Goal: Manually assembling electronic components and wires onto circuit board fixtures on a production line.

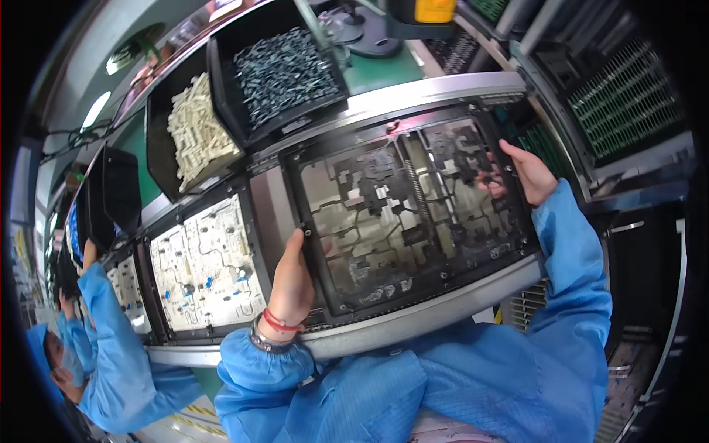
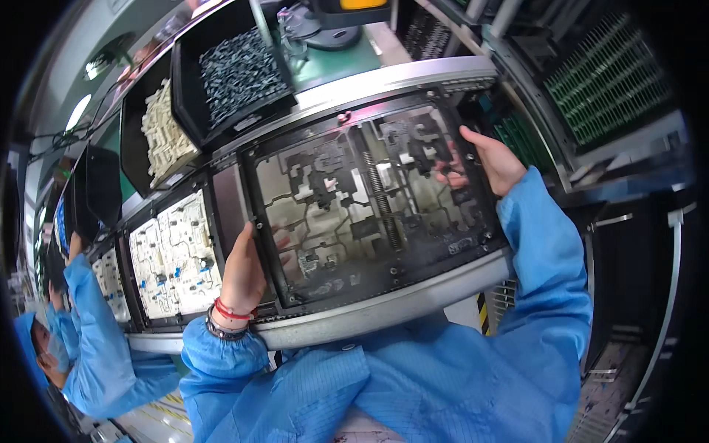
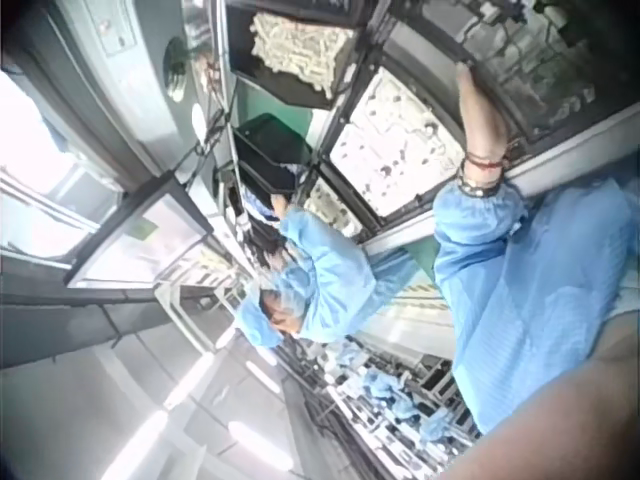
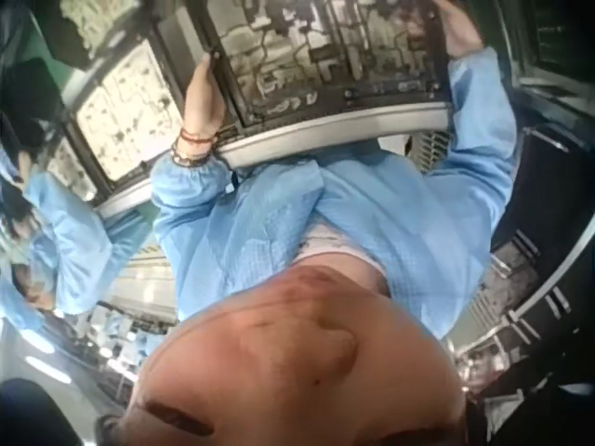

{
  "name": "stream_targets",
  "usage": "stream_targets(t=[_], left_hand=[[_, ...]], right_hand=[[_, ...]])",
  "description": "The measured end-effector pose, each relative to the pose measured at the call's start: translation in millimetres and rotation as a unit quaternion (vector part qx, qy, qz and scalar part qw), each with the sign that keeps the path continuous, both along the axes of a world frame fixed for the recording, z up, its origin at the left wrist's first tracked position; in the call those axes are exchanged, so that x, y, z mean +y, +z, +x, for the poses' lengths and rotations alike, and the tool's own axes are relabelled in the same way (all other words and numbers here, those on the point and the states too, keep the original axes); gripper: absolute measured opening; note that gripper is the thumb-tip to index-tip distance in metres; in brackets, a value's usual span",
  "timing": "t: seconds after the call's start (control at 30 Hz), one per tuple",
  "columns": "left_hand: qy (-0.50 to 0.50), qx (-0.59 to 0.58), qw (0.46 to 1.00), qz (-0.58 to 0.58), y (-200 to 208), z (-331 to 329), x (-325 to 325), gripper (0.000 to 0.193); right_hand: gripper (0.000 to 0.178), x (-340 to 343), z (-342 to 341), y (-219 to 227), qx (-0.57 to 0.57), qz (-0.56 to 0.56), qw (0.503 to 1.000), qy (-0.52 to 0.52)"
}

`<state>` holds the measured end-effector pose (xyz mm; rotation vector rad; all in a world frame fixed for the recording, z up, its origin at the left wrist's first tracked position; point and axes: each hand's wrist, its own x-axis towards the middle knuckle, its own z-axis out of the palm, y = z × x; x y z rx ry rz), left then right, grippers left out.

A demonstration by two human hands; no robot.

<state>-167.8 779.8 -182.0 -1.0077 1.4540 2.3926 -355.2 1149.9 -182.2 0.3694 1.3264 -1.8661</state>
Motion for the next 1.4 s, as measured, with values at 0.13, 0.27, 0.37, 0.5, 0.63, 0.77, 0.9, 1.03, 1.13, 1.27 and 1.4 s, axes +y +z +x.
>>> stream_targets(t=[0.13,0.27,0.37,0.5,0.63,0.77,0.9,1.03,1.13,1.27,1.4], left_hand=[[-0.050,0.211,0.946,-0.242,-12,-1,20,0.070],[-0.178,0.342,0.791,-0.476,41,5,62,0.080],[-0.314,0.398,0.680,-0.530,33,27,53,0.084],[-0.493,0.451,0.468,-0.579,37,58,108,0.084],[-0.408,0.549,0.194,-0.703,15,62,140,0.086],[-0.444,0.537,0.181,-0.694,30,70,156,0.080],[-0.450,0.512,0.135,-0.719,33,82,161,0.079],[-0.442,0.480,0.129,-0.746,28,89,161,0.076],[-0.289,0.600,0.106,-0.739,-5,72,158,0.092],[-0.364,0.539,0.153,-0.744,-1,76,158,0.100],[-0.361,0.524,0.144,-0.758,4,80,163,0.100]], right_hand=[[0.039,33,-10,0,0.241,0.259,0.933,-0.058],[0.026,68,27,38,0.530,0.219,0.804,-0.156],[0.034,66,90,126,0.546,0.195,0.783,-0.228],[0.028,135,228,252,0.637,0.380,0.539,-0.399],[0.038,203,349,347,0.764,0.491,0.110,-0.404],[0.047,275,504,412,0.488,0.682,-0.315,-0.444],[0.052,364,657,450,0.311,0.680,-0.444,-0.494],[0.053,441,776,441,0.210,0.718,-0.319,-0.582],[0.057,486,853,443,0.193,0.748,-0.165,-0.613],[0.046,502,866,443,0.327,0.724,0.067,-0.604],[0.044,486,849,449,0.342,0.706,0.193,-0.590]])
